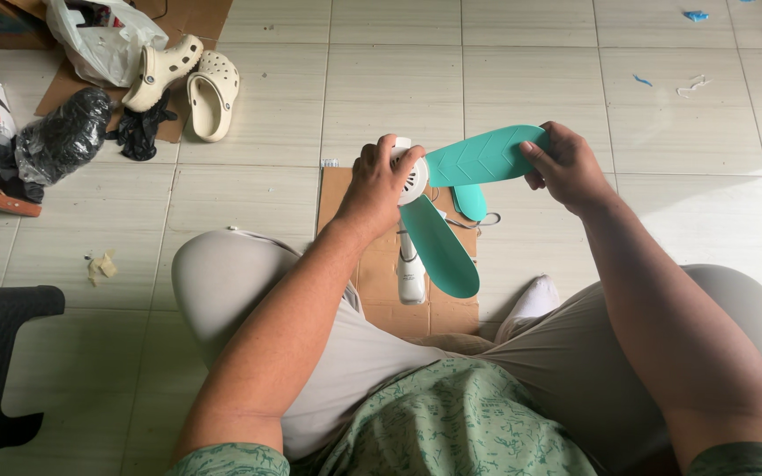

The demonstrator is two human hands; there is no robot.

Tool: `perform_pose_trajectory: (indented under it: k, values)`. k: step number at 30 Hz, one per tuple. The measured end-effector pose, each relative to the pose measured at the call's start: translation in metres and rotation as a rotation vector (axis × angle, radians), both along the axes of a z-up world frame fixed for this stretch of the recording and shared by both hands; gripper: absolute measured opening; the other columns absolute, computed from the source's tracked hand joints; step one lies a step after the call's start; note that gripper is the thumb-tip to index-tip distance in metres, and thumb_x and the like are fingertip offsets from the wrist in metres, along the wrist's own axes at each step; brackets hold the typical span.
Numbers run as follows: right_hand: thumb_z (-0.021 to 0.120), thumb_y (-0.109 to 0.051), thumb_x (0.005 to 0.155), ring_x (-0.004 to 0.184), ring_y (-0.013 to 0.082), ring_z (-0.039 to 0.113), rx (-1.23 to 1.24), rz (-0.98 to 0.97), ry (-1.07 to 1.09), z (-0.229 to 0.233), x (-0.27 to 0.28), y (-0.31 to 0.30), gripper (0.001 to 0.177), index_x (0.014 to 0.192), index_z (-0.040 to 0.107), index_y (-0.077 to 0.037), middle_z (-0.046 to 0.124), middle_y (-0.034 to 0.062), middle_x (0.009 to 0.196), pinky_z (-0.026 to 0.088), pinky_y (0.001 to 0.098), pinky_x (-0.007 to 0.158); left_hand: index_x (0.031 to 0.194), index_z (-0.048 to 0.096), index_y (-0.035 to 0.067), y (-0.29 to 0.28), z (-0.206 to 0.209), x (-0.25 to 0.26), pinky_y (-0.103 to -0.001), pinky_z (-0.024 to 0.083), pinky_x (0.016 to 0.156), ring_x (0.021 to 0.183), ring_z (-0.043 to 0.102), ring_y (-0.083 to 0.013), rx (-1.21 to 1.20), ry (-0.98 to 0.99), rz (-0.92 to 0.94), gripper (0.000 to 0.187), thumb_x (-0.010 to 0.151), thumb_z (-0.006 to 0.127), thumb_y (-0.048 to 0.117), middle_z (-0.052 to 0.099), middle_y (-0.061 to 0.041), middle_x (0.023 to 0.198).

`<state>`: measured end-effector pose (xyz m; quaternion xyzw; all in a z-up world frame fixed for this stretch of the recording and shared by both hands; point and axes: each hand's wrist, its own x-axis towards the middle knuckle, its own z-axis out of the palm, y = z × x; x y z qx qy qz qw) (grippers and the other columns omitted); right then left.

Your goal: The person sits on the floor and assembles a portable fan by attaching four teal fan blades to the white motor housing. They handle each blade individually, aligning and snapping them into place around the central hub.

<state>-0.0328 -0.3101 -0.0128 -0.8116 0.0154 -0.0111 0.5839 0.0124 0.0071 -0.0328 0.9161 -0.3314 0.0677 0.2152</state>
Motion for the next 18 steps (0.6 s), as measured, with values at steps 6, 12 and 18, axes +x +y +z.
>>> perform_pose_trajectory:
  k: [6,12,18]
  values:
    - [0.059,-0.020,0.109,0.061,0.0096,0.054,-0.028,-0.035,0.018,0.005,-0.001,0.006,0.021,0.107,0.054,0.001,0.058,0.0051,0.073,0.045,0.0283,0.054,0.145,0.043,0.022,0.001,-0.003,-0.002,-0.052,0.045,0.101,0.123,0.047,-0.0405,-0.015,-0.025,-0.011,0.087,0.070,0.076,-0.008,0.034,-0.016,0.142]
    - [0.059,-0.021,0.109,0.073,0.0148,0.064,-0.090,-0.002,0.003,0.002,0.002,-0.003,0.025,0.111,0.056,0.003,0.066,0.0098,0.083,0.053,0.0294,0.065,0.141,0.045,0.023,0.004,0.004,-0.003,-0.053,0.045,0.101,0.124,0.047,-0.0401,-0.076,-0.004,-0.027,0.087,0.067,0.082,-0.005,0.036,-0.015,0.141]
    - [0.038,-0.059,0.109,0.122,0.0248,0.064,0.327,0.050,-0.317,0.024,0.006,-0.028,0.070,0.152,0.040,-0.003,0.065,0.0171,0.134,0.047,0.0393,0.101,0.139,0.049,0.025,0.001,0.010,0.003,-0.052,0.047,0.102,0.124,0.049,-0.0384,-0.100,-0.101,-0.062,0.088,0.064,0.082,-0.007,0.038,-0.013,0.142]
